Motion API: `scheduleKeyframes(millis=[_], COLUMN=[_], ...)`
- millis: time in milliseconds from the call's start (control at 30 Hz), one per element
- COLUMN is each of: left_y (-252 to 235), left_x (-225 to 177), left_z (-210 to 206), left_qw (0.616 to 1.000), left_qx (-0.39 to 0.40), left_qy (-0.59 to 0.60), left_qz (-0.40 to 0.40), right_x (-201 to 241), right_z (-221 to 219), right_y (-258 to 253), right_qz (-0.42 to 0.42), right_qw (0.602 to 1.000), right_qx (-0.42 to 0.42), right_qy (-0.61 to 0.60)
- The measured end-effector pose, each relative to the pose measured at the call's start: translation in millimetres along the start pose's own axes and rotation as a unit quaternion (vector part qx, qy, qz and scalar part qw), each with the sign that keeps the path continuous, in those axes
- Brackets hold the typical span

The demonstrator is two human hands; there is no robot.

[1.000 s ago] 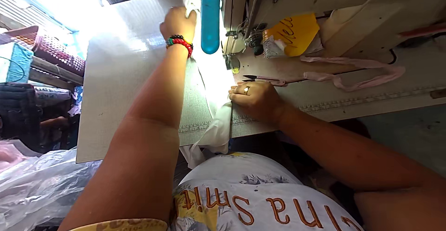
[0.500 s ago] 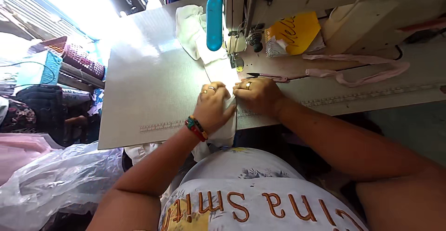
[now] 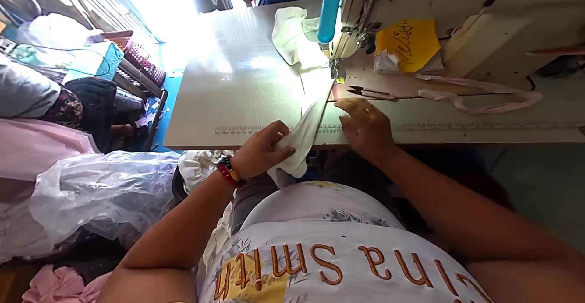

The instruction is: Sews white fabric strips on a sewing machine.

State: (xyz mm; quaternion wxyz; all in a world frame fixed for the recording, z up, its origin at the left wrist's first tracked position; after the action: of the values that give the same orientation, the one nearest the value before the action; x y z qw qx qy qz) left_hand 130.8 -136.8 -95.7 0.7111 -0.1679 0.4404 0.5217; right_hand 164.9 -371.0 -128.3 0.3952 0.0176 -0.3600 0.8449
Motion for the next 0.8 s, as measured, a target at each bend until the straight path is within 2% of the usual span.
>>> scheduleKeyframes(millis=[67, 167, 267, 400, 467, 533, 633, 733, 800], left_y=[18.2, 41.8, 54.9, 67.5, 74.9, 79.5, 81.3, 86.7, 90.3], left_x=[13.2, 25.5, 34.1, 35.3, 32.0, 34.6, 52.1, 77.7, 97.4], left_z=[11.2, 16.7, 10.7, 4.7, 12.3, 22.2, 32.3, 30.1, 21.4], left_qw=[0.998, 0.989, 0.985, 0.992, 0.986, 0.972, 0.964, 0.981, 0.985], left_qx=[-0.045, -0.09, -0.116, -0.108, -0.136, -0.157, -0.118, -0.056, -0.044], left_qy=[-0.051, -0.116, -0.125, -0.061, -0.094, -0.176, -0.236, -0.186, -0.165], left_qz=[0.0, 0.007, 0.01, -0.001, -0.009, 0.001, 0.013, 0.027, 0.035], right_x=[18.2, 47.9, 82.1, 121.7, 135.3, 142.8, 148.6, 150.6, 148.1], right_z=[-0.8, -7.2, -20.2, -48.1, -58.3, -65.1, -69.5, -60.7, -52.9], right_y=[8.2, 3.6, -17.9, -45.0, -53.1, -61.3, -69.5, -75.9, -78.3], right_qz=[-0.002, 0.045, 0.118, 0.21, 0.234, 0.227, 0.218, 0.239, 0.235], right_qw=[0.999, 0.997, 0.984, 0.946, 0.93, 0.922, 0.919, 0.922, 0.924], right_qx=[-0.004, 0.001, 0.068, 0.193, 0.238, 0.28, 0.288, 0.246, 0.231], right_qy=[-0.036, -0.07, -0.111, -0.155, -0.151, -0.141, -0.158, -0.182, -0.191])
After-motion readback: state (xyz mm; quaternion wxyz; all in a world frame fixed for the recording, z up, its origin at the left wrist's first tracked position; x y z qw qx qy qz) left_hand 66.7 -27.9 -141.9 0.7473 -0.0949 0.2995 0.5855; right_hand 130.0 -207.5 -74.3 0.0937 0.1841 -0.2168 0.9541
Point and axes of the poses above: each hand's wrist, its own y-axis away from the middle knuckle, its own z-axis out of the back of the hand, x = y × z, the point moved 6 cm from there along -y, towards the middle knuckle, and after that the axes turned 8 degrees about z, right-handed, at the moved point
